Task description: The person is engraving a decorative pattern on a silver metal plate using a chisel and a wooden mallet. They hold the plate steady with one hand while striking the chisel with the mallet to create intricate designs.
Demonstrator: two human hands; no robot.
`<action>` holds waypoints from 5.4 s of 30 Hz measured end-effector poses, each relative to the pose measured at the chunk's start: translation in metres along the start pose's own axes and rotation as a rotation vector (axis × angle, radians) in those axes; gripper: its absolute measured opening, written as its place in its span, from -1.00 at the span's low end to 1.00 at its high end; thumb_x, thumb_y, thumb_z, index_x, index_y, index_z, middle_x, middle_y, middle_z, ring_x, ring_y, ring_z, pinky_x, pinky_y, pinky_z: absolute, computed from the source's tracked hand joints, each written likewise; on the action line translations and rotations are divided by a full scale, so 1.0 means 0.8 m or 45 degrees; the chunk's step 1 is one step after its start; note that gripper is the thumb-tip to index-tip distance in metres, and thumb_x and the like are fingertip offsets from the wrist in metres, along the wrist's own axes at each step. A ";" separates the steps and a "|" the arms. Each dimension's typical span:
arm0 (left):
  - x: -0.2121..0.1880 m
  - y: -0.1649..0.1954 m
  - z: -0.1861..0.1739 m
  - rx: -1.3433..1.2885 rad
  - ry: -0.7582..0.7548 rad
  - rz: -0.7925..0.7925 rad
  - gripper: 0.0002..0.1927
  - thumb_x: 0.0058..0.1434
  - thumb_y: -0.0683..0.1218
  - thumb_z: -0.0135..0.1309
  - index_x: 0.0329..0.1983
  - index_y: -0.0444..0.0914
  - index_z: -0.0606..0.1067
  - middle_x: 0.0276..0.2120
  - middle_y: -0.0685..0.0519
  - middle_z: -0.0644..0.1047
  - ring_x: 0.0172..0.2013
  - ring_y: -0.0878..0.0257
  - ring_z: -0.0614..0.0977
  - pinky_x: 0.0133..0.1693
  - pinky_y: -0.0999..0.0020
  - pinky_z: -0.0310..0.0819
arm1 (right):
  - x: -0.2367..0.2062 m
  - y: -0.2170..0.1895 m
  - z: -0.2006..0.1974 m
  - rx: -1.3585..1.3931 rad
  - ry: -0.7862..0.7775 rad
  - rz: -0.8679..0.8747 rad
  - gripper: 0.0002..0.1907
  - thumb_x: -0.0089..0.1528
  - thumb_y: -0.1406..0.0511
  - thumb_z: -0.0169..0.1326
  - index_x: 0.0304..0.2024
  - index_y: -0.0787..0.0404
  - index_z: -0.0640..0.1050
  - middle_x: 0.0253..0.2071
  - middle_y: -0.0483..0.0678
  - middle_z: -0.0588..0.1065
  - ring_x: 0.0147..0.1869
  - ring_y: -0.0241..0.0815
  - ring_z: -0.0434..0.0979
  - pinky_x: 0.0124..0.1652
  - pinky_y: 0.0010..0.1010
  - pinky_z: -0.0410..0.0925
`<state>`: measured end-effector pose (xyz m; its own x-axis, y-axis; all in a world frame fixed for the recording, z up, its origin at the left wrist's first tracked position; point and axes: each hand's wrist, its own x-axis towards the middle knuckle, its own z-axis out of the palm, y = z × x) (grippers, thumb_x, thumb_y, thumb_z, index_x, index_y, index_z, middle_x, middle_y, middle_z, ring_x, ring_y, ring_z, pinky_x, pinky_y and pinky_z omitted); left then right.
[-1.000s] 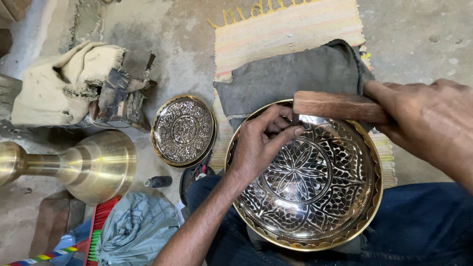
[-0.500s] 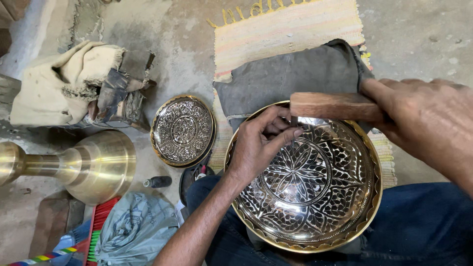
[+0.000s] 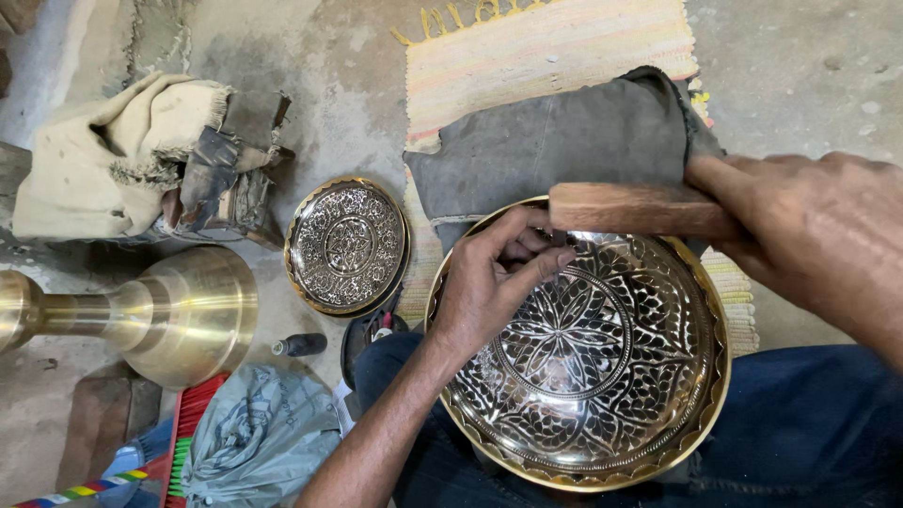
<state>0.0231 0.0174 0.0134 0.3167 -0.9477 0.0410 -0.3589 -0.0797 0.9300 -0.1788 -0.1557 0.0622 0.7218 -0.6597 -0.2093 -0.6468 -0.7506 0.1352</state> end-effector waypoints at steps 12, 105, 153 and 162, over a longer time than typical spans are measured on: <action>-0.014 -0.016 0.002 -0.159 -0.003 -0.135 -0.68 0.26 -0.16 0.25 0.04 -0.34 0.50 -0.33 0.03 0.64 -0.30 0.38 0.70 -0.26 0.45 0.68 | 0.001 -0.016 -0.021 0.029 -0.115 -0.055 -0.69 0.29 0.05 0.11 -0.01 -0.04 0.43 -0.36 -0.17 0.59 -0.25 -0.20 0.70 -0.23 -0.36 0.53; 0.026 -0.003 0.035 0.100 0.392 0.365 -0.63 0.33 -0.11 0.20 0.16 -0.30 0.52 0.01 -0.10 0.65 -0.04 0.18 0.75 -0.14 0.32 0.77 | 0.028 0.005 -0.026 0.555 0.805 -0.257 -0.56 0.10 0.32 0.31 0.05 0.21 0.62 -0.23 0.07 0.61 -0.14 0.04 0.63 -0.07 -0.07 0.44; 0.027 -0.011 0.036 0.129 0.431 0.309 -0.66 0.35 -0.08 0.18 0.16 -0.27 0.52 -0.14 -0.04 0.69 -0.16 0.26 0.77 -0.22 0.36 0.76 | 0.013 -0.003 -0.040 0.250 0.675 -0.132 -0.65 0.14 0.24 0.28 -0.05 0.17 0.55 -0.36 0.01 0.58 -0.19 0.00 0.64 -0.13 -0.08 0.45; 0.030 -0.011 0.036 0.124 0.427 0.252 -0.68 0.32 -0.09 0.21 0.10 -0.27 0.53 -0.26 0.00 0.71 -0.25 0.30 0.77 -0.27 0.39 0.73 | 0.015 0.002 -0.034 0.252 0.628 -0.125 -0.55 0.10 0.21 0.26 0.04 0.14 0.55 -0.22 0.03 0.62 -0.13 0.03 0.63 -0.07 -0.02 0.41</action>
<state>0.0086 -0.0134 -0.0044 0.4965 -0.7953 0.3478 -0.5182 0.0499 0.8538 -0.1644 -0.1656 0.0866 0.7803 -0.5622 0.2741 -0.5702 -0.8195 -0.0576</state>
